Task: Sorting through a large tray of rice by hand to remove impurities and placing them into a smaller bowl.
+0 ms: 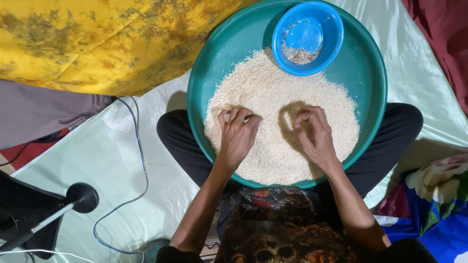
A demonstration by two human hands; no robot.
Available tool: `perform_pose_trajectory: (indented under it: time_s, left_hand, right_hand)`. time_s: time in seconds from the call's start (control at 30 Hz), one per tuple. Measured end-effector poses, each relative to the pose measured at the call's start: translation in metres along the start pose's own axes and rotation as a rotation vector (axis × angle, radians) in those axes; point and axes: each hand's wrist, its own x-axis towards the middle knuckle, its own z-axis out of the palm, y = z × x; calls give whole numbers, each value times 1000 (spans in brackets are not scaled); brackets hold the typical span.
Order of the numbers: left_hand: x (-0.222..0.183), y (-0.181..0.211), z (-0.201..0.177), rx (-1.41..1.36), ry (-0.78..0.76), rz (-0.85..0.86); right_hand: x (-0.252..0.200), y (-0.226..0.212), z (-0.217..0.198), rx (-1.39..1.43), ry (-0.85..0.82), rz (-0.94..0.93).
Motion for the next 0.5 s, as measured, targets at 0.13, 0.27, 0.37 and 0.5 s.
perform_pose_trajectory:
  time_s: [0.13, 0.27, 0.37, 0.5]
  left_hand:
    - [2, 2, -3, 11, 14, 3]
    - [1, 3, -1, -10, 15, -17]
    - [-1, 5, 0, -69, 37, -44]
    - [-5, 7, 6, -264, 68, -141]
  right_hand:
    - [-1, 4, -2, -2, 3, 7]
    - [-4, 9, -2, 35, 10, 21]
    - [-3, 4, -3, 46, 21, 22]
    - [-2, -2, -5, 82, 28, 25]
